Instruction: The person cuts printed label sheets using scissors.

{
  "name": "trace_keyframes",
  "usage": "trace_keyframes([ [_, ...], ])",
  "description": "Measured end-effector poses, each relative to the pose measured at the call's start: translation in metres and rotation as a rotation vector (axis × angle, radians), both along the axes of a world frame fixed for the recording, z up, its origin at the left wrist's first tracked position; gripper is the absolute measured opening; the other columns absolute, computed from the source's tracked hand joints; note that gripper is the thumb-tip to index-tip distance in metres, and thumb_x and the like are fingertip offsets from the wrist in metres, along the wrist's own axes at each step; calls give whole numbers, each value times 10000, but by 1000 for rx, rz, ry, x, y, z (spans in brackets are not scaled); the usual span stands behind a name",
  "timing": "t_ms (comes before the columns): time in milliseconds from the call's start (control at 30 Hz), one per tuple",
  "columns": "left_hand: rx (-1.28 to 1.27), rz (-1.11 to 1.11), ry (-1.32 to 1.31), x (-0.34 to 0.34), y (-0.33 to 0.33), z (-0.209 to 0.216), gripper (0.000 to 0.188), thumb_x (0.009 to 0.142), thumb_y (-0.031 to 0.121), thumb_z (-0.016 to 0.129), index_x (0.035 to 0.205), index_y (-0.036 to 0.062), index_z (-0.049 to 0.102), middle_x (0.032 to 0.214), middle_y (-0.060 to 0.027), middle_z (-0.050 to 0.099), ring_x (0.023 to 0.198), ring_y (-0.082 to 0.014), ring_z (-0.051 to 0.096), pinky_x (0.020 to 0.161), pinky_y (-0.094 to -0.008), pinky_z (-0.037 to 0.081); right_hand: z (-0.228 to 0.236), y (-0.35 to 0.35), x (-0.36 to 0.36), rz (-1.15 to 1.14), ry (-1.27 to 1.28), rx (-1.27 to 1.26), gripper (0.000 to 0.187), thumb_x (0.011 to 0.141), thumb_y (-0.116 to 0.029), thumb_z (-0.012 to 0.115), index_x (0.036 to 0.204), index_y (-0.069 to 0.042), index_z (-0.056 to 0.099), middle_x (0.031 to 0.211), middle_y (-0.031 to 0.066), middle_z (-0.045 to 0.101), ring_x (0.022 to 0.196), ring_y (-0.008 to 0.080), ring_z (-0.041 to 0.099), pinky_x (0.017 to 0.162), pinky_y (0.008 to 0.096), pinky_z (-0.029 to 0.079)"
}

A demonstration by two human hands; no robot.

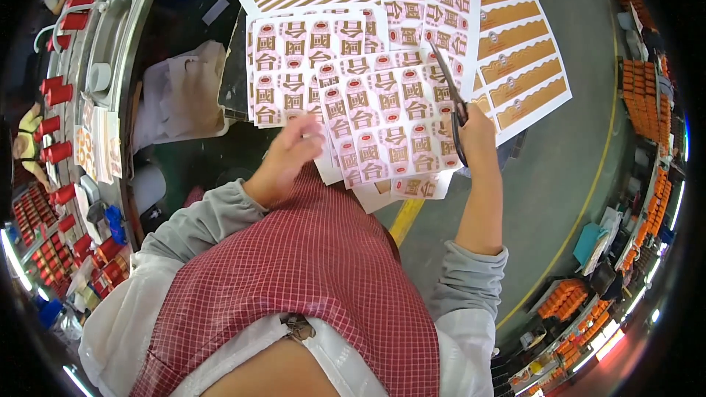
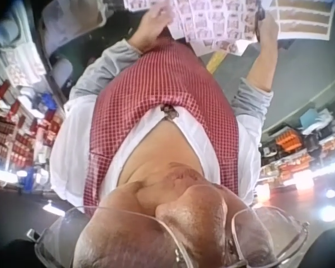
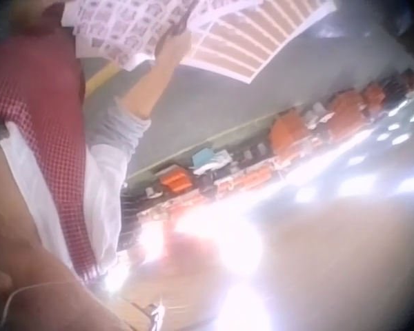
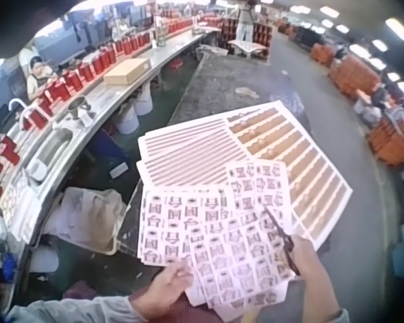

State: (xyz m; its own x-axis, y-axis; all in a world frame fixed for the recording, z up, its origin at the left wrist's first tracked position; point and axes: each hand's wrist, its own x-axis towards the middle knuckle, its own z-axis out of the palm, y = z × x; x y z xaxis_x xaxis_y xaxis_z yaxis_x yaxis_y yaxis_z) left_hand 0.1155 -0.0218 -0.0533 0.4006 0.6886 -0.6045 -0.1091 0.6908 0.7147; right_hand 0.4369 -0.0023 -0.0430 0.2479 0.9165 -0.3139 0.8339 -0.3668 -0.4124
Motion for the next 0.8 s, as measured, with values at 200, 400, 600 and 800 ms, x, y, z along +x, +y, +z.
trace_keyframes([
  [200,-155,260,-47,14,7,20,446,854,139,522,1259,3,392,1172,-73,480,1058,-136,448,902,-315,375,-19,-9,8,-110,-47,142,235,814,-197,602,877,8,506,780,237,586,752,405,565,643,441,434],
  [400,-54,195,-119,44,11,5,322,800,42,541,1112,-30,507,988,-86,599,844,-144,571,760,-282,451,-20,-12,1,-110,-43,215,197,835,-178,567,862,5,500,765,239,582,756,417,559,642,459,424],
  [600,83,213,-67,51,24,9,330,767,-11,546,1094,-45,524,953,-90,606,807,-148,581,689,-282,479,-15,-24,0,-175,2,188,219,821,-204,596,854,-3,517,766,217,574,735,379,563,646,410,427],
  [800,146,218,32,-65,92,21,395,722,5,547,1112,-45,505,990,-127,603,832,-207,606,726,-318,491,4,-33,45,-306,-45,98,366,731,-304,678,896,-1,555,782,189,597,746,333,580,679,386,446],
])
